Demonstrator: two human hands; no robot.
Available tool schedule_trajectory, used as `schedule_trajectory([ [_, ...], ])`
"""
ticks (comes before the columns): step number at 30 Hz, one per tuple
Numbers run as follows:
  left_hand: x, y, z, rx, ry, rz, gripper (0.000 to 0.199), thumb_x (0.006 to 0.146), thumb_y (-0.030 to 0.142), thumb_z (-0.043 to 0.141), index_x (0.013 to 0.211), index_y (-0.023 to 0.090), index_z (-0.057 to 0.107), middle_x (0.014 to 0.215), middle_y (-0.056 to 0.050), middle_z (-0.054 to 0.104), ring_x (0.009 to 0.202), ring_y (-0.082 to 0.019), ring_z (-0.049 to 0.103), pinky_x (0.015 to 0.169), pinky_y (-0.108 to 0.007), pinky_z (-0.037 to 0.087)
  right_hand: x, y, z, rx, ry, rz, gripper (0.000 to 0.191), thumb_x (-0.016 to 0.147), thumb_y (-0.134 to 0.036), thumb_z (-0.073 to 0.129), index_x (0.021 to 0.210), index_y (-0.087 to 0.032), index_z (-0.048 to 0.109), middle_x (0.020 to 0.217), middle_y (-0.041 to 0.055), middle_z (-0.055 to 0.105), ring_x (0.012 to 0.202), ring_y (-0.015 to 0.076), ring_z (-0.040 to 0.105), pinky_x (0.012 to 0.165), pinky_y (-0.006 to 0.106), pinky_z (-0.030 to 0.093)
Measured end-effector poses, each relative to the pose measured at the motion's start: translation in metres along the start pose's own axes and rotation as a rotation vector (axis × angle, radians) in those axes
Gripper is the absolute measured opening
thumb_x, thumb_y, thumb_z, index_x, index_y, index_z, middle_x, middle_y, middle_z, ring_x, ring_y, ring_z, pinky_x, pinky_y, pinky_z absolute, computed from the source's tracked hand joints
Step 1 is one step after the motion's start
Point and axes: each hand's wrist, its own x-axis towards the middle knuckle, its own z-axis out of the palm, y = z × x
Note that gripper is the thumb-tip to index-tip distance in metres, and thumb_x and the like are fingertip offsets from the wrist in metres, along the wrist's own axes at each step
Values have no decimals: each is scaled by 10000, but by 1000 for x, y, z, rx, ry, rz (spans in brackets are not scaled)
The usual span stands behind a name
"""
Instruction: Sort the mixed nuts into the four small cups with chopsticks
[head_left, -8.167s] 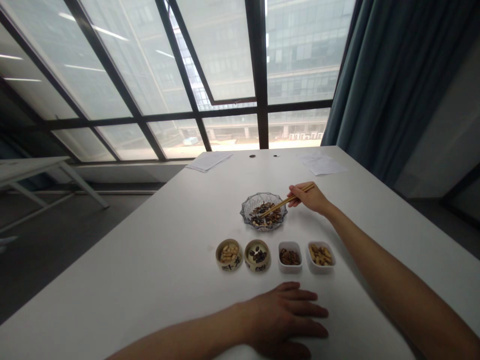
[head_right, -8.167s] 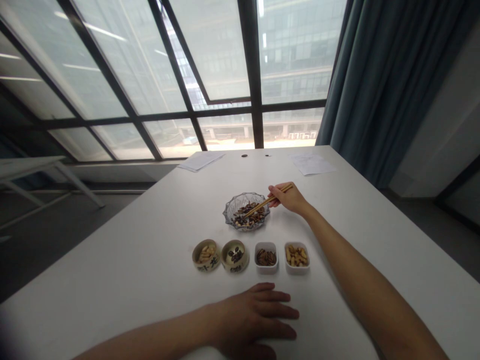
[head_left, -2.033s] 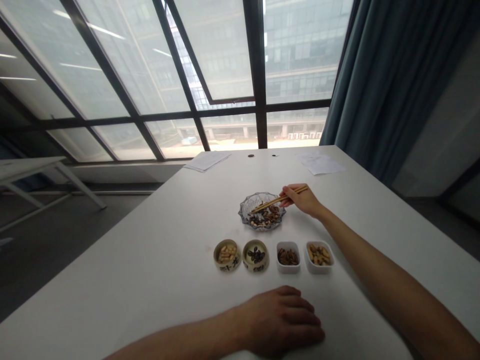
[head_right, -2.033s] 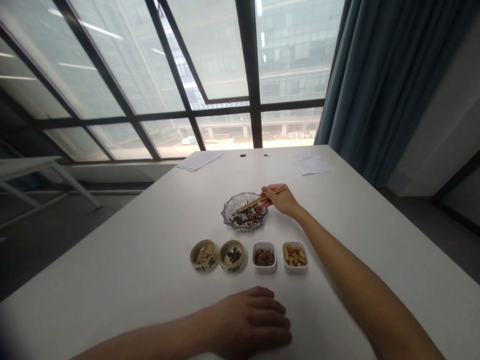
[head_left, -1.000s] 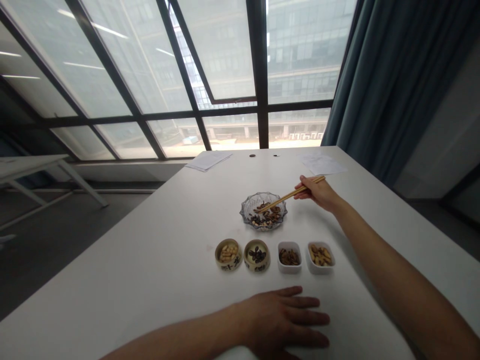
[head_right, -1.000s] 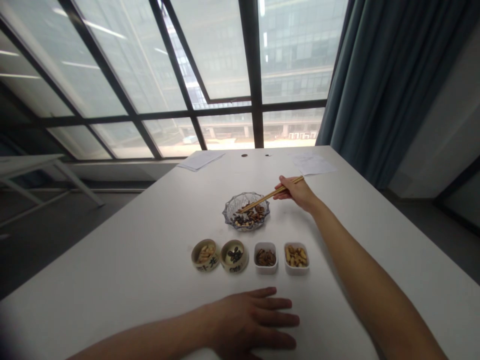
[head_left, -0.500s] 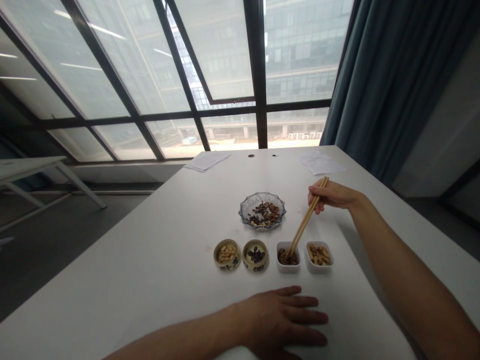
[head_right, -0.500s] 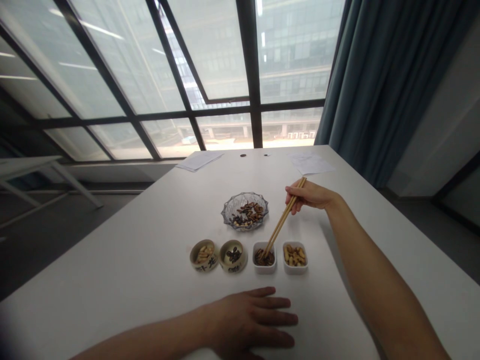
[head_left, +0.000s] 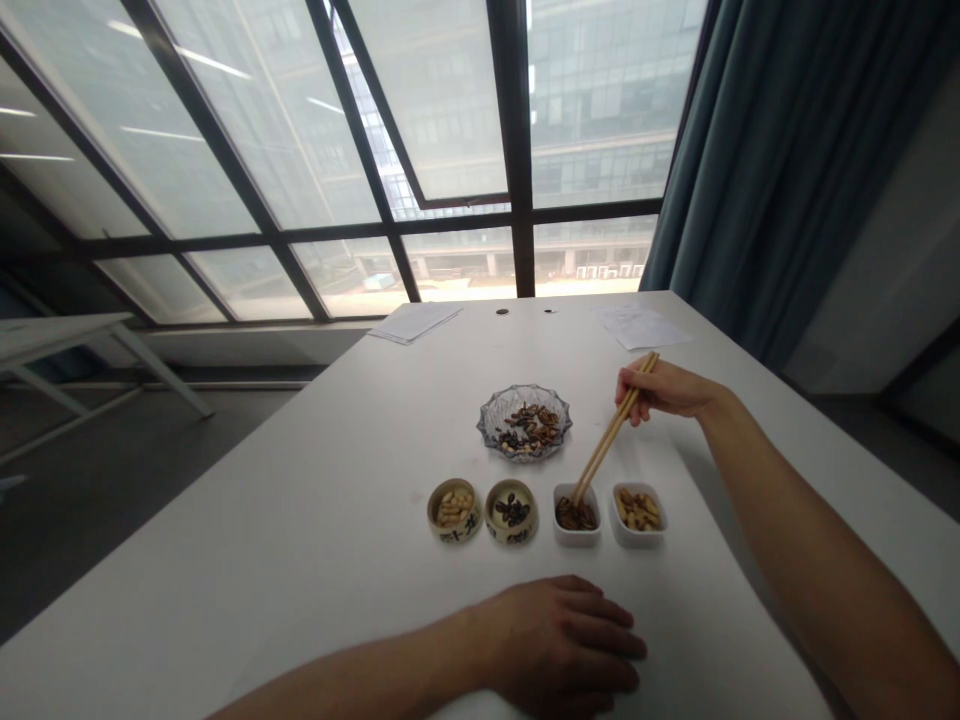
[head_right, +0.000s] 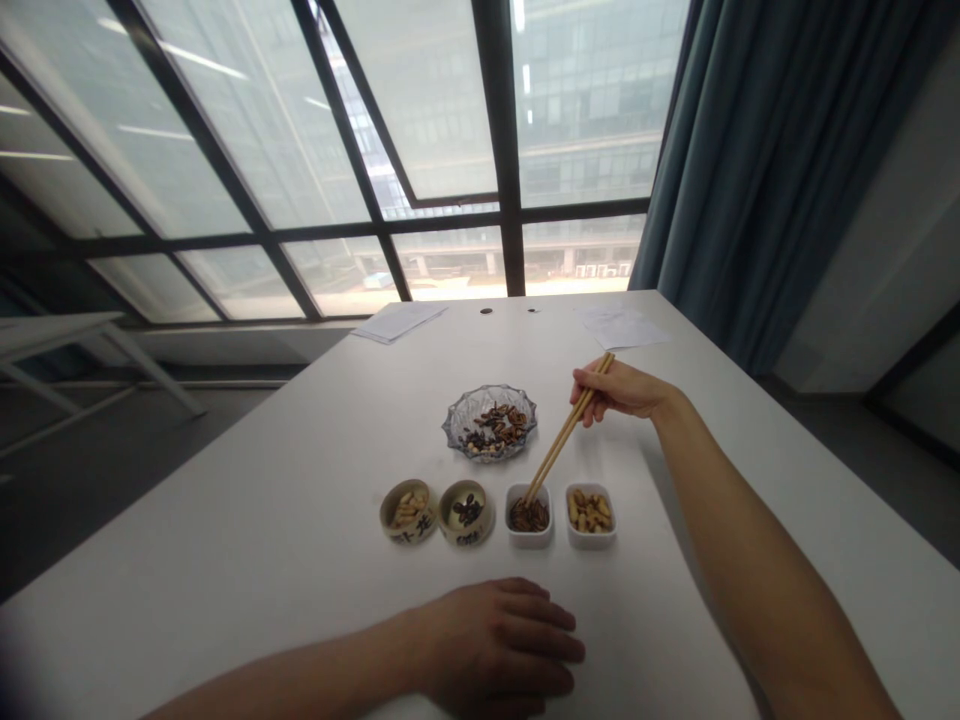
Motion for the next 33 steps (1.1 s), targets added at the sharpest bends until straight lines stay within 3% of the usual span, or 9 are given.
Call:
schedule_trajectory([
  [5,2,0,0,-8,44,24,332,1030,411,446,1204,222,657,1251,25,737,1161,-141,637,1011,-295,482,5,-2,4,114,163,-135,489,785,-596,851,760,-113,777,612,111,750,479,161,713,458,184,571],
  [9,0,-2,3,33,66,15,336,1001,446,504,1225,234,636,1110,12,751,929,-151,619,806,-326,483,15,0,7,194,305,-234,462,797,-584,850,779,-126,790,613,105,751,474,146,701,431,163,555],
  [14,-2,-4,10,61,56,-23,275,989,471,516,945,236,650,838,3,680,754,-141,568,696,-308,454,27,3,14,194,451,-297,445,872,-552,798,761,-123,759,651,129,763,528,167,737,438,170,570],
  [18,-2,-4,11,25,67,-44,243,998,424,498,911,231,619,796,9,650,719,-131,550,687,-283,459,34,6,24,135,520,-324,511,828,-608,811,749,-108,742,633,136,754,514,180,738,441,185,578],
  [24,0,-5,10,-10,78,-61,267,989,430,503,835,220,562,772,9,639,706,-132,547,691,-279,471,44,14,47,25,517,-359,605,711,-705,837,755,-106,757,615,128,749,514,195,743,450,198,589],
  [33,0,-5,11,-38,77,-94,251,972,425,525,845,213,570,794,0,655,726,-130,557,714,-262,483,62,39,73,2,439,-262,612,677,-735,831,758,-130,777,685,114,783,601,224,782,527,243,642],
])
